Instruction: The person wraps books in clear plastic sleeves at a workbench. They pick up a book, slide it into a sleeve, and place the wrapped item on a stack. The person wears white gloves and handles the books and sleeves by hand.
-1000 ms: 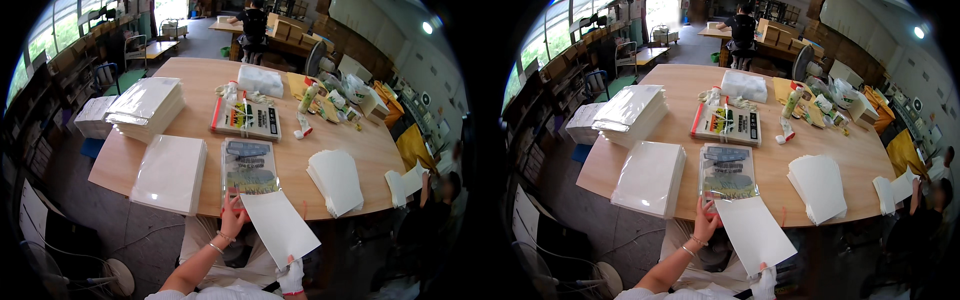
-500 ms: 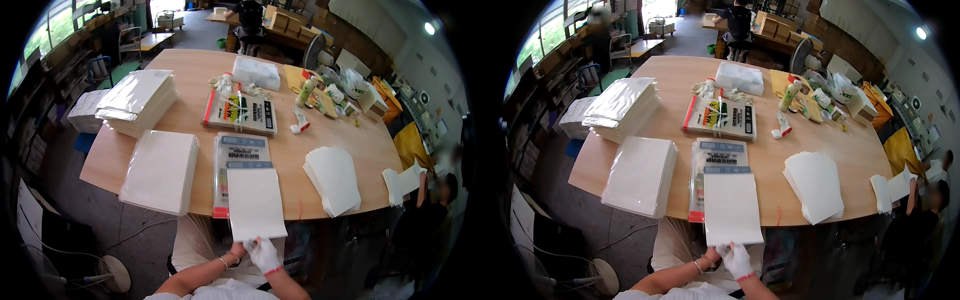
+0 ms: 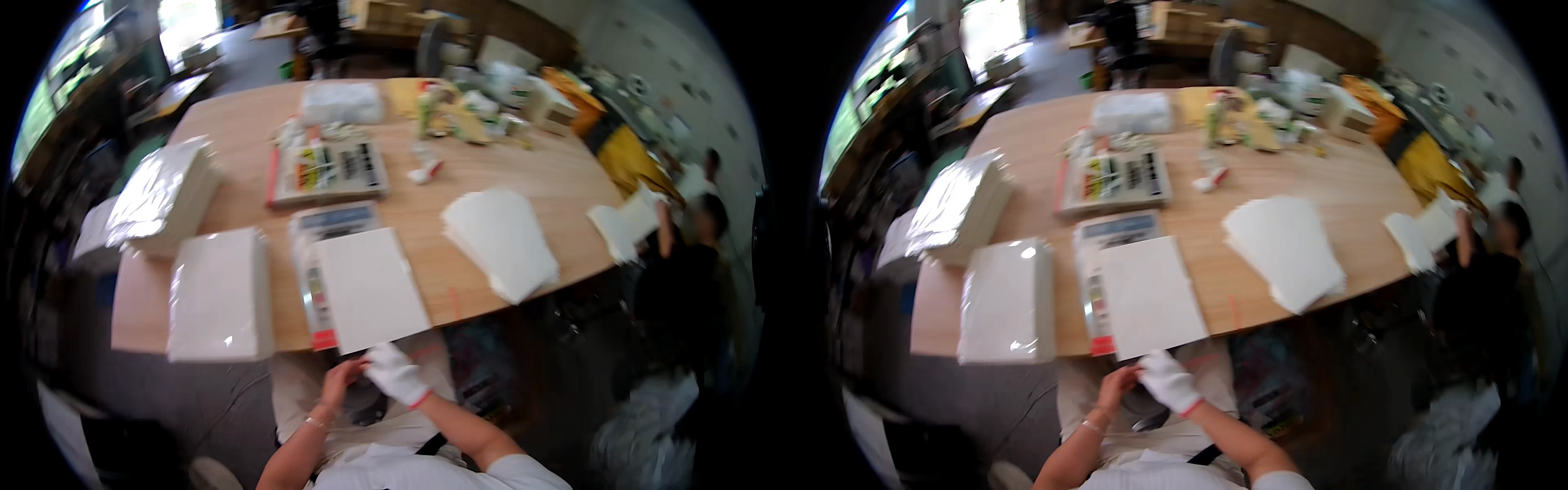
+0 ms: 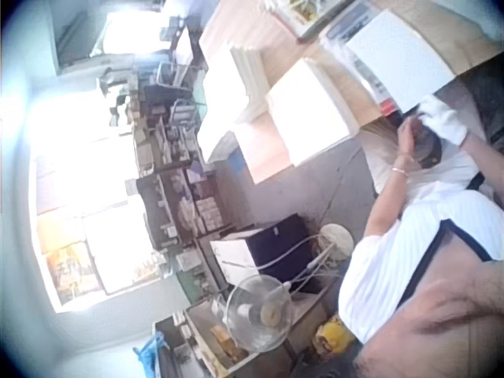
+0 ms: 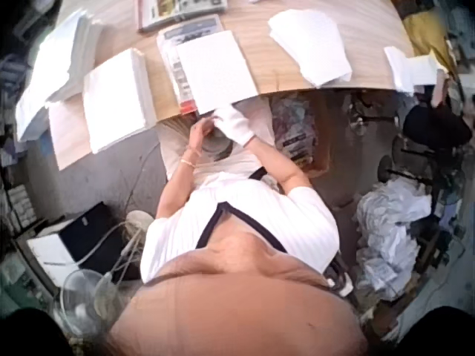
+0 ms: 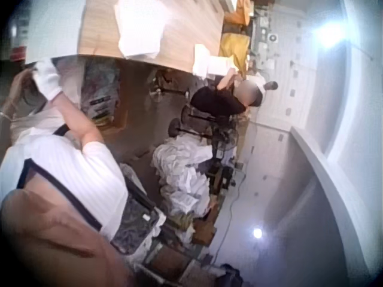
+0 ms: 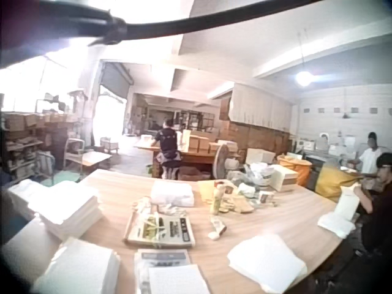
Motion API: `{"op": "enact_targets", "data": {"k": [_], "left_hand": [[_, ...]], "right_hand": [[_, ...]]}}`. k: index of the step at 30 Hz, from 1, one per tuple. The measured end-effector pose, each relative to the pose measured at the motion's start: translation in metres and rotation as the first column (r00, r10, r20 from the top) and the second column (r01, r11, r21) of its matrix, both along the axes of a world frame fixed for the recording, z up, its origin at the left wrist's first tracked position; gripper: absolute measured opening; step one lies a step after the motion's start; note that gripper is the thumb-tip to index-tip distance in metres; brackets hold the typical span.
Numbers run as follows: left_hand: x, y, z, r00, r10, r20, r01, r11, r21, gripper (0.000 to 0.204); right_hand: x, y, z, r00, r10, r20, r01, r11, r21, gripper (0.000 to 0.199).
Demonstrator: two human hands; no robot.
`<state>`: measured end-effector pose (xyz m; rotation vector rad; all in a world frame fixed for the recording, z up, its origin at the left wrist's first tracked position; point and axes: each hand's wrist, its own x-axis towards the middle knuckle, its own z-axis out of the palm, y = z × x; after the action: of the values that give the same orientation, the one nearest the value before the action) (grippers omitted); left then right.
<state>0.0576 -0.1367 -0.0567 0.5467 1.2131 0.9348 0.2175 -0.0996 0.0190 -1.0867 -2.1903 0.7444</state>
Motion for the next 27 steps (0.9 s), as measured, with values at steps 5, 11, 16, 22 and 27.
{"op": "enact_targets", "data": {"k": [5, 11, 16, 22, 27], "left_hand": [[0.002, -0.001, -0.011, 0.868, 0.389, 0.309, -0.397, 0.917, -0.041, 0.032], [-0.004, 0.004, 0.007, 0.964, 0.245, 0.102, -0.239, 0.969, -0.063, 0.041], [-0.020, -0.010, 0.004, 0.994, 0.043, -0.104, -0.030, 0.992, 0.122, 0.035], [-0.028, -0.012, 0.034, 0.175, 0.494, -0.851, 0.481, 0.712, 0.512, 0.033], [-0.031, 0.017, 0.056, 0.169, 0.528, -0.833, 0.773, 0.453, 0.444, 0.032]], "right_hand": [[-0.054, 0.005, -0.025, 0.993, 0.069, 0.098, -0.074, 0.996, 0.047, 0.011], [0.059, 0.028, 0.072, 0.928, -0.267, 0.259, 0.322, 0.924, -0.204, 0.011], [0.271, 0.007, -0.015, 0.284, -0.924, 0.257, 0.944, 0.316, 0.095, 0.014], [0.214, -0.017, -0.051, 0.774, -0.193, 0.603, 0.376, 0.906, -0.193, 0.031], [0.117, 0.046, 0.001, 0.990, -0.128, 0.056, 0.130, 0.991, -0.023, 0.018]]}}
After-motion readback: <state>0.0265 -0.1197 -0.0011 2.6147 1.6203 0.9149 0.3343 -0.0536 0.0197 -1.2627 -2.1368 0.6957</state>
